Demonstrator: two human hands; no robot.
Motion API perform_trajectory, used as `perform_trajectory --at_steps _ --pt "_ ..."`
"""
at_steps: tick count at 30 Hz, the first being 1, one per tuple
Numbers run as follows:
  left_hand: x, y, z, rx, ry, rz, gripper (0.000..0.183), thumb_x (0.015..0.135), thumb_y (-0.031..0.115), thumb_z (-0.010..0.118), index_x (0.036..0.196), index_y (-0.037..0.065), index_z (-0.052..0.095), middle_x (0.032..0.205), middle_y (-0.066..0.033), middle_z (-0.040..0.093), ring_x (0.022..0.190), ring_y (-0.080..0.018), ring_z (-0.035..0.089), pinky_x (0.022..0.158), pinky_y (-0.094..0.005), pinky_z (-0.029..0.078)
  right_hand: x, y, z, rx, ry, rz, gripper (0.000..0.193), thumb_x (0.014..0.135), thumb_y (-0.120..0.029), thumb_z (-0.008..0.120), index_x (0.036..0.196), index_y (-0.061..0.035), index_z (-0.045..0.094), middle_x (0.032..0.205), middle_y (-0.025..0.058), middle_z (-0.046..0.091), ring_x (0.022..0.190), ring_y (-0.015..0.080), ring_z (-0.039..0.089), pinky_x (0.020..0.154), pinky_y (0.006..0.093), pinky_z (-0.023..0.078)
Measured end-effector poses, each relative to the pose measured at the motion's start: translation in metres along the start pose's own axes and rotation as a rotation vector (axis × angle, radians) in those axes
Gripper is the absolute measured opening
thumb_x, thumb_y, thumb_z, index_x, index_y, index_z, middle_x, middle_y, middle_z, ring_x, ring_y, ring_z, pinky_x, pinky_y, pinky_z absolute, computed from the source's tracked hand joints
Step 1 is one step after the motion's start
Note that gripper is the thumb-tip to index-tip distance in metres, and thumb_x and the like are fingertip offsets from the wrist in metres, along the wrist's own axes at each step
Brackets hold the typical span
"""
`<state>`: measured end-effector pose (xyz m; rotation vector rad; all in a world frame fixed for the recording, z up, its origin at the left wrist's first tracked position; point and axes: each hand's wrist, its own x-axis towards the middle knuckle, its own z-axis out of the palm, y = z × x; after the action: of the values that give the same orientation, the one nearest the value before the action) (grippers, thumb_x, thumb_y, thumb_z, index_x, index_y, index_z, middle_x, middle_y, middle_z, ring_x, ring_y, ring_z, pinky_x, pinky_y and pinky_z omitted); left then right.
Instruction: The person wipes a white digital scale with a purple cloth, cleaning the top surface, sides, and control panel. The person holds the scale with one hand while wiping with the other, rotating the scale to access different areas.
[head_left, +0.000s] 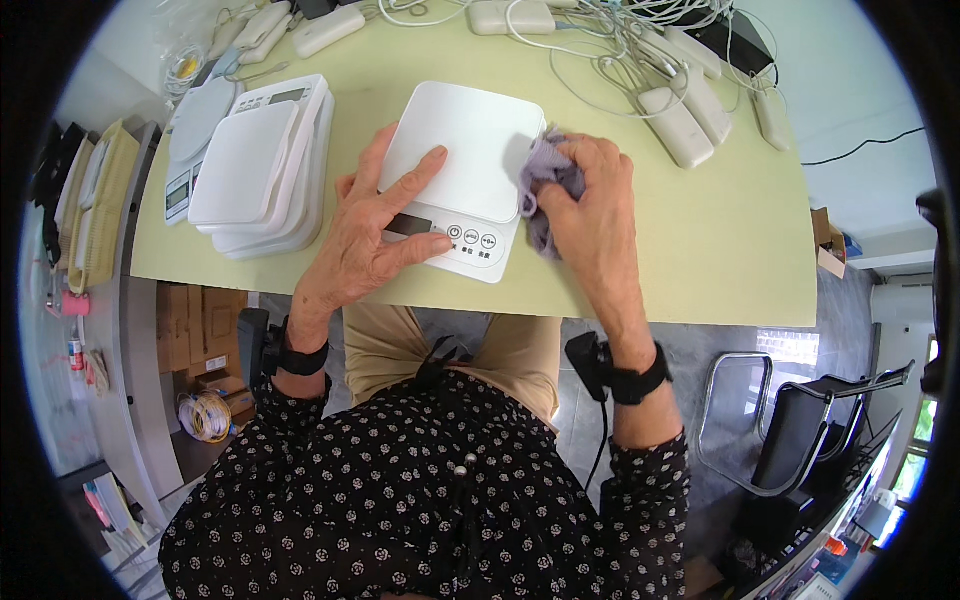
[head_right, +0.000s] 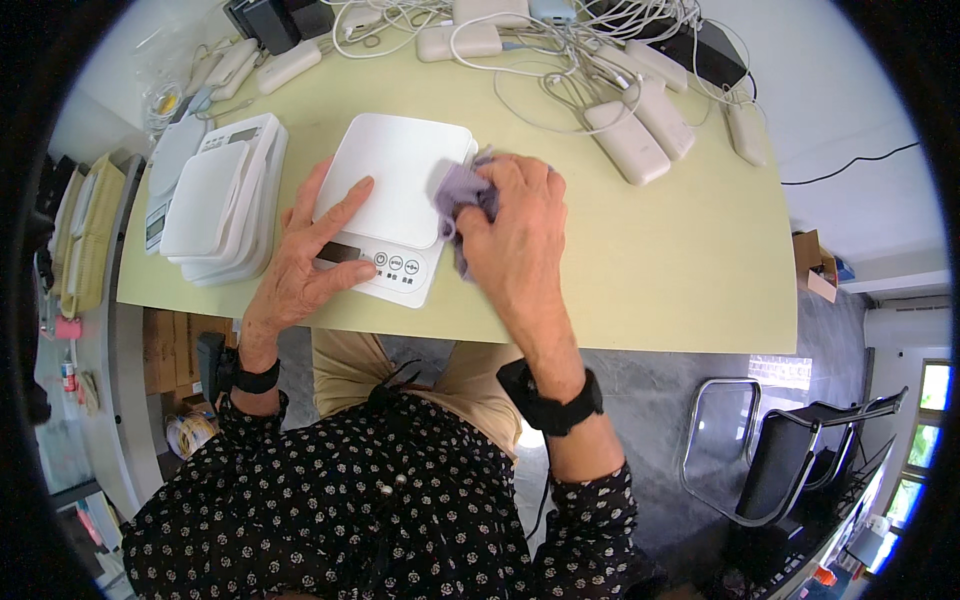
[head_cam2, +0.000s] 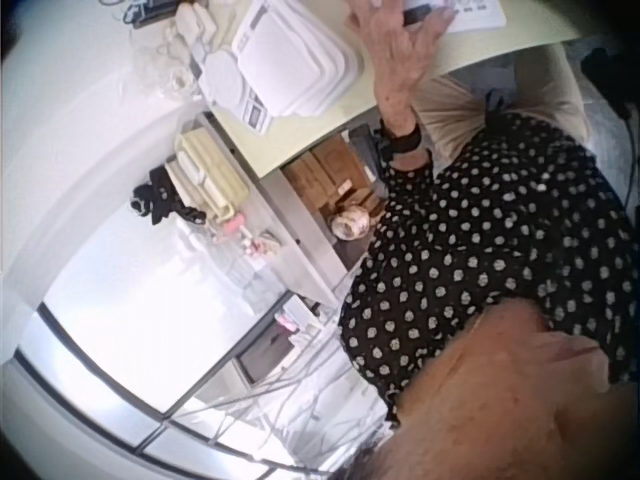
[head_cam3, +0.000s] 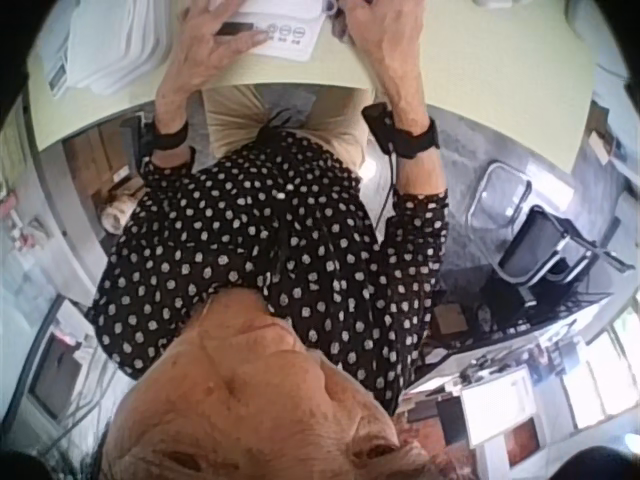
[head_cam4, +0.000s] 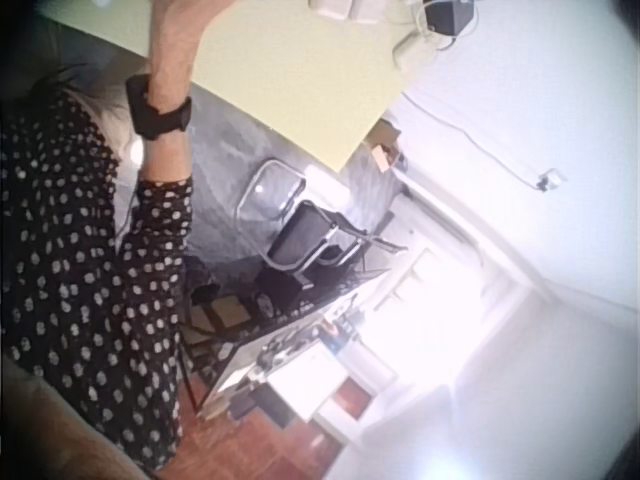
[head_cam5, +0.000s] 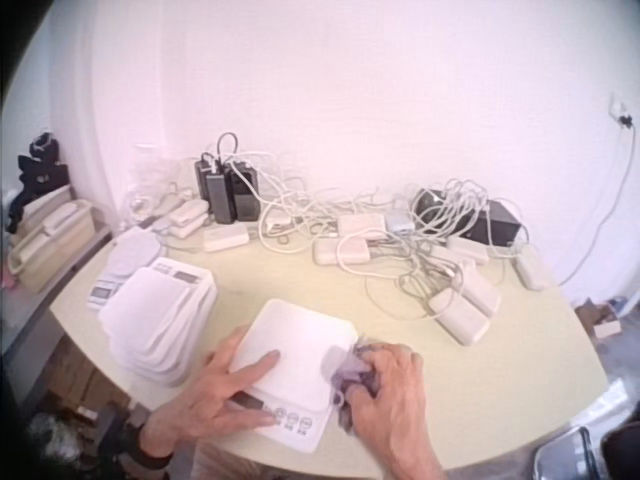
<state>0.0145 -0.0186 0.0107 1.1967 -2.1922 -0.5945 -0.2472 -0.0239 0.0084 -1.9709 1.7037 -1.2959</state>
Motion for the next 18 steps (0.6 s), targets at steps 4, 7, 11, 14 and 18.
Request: perform_trajectory --at_steps 4,7,11,14,18 --pt "0.001 -0.004 -0.003 -0.013 -0.039 0.004 0.080 0.086 0.051 0.079 0.155 0.018 0.056 0.167 -0.0333 0.023 0.150 -0.0419 0.036 0.122 -0.0489 0.018 0.025 0.012 0.001 -0.031 -0.029 0.078 0.035 0.078 -0.009 0.071 0.112 -0.0007 0.068 0.117 0.0174 0.064 0.111 0.0401 0.055 0.098 0.0493 0.048" --pt "0.001 -0.005 -0.005 -0.024 -0.045 -0.001 0.081 0.084 0.051 0.079 0.155 0.018 0.056 0.168 -0.0289 0.024 0.151 -0.0407 0.035 0.123 -0.0495 0.019 0.035 0.018 0.006 -0.065 0.007 0.116 0.038 0.079 -0.011 0.071 0.116 -0.0011 0.068 0.119 0.0183 0.063 0.114 0.0406 0.055 0.099 0.0502 0.048" --pt "0.001 -0.003 -0.004 -0.027 -0.038 -0.018 0.082 0.083 0.049 0.080 0.155 0.018 0.057 0.171 -0.0207 0.026 0.151 -0.0383 0.036 0.125 -0.0502 0.021 0.033 0.019 0.014 -0.093 0.070 0.138 0.047 0.078 -0.013 0.071 0.124 -0.0047 0.066 0.127 0.0190 0.060 0.119 0.0427 0.052 0.101 0.0535 0.045" --pt "0.001 -0.002 -0.004 -0.024 -0.035 -0.030 0.081 0.083 0.048 0.080 0.155 0.018 0.056 0.170 -0.0210 0.026 0.151 -0.0380 0.036 0.125 -0.0501 0.020 0.025 0.017 0.009 -0.059 -0.004 0.126 0.055 0.077 -0.013 0.071 0.131 -0.0075 0.063 0.131 0.0196 0.057 0.125 0.0438 0.049 0.105 0.0548 0.042" --pt "0.001 -0.002 -0.004 -0.022 -0.037 -0.032 0.080 0.083 0.046 0.081 0.155 0.019 0.056 0.170 -0.0214 0.026 0.151 -0.0378 0.036 0.125 -0.0499 0.020 0.014 0.010 0.000 -0.067 -0.099 0.071 0.060 0.075 -0.015 0.073 0.134 -0.0080 0.062 0.135 0.0204 0.057 0.128 0.0440 0.047 0.109 0.0534 0.040"
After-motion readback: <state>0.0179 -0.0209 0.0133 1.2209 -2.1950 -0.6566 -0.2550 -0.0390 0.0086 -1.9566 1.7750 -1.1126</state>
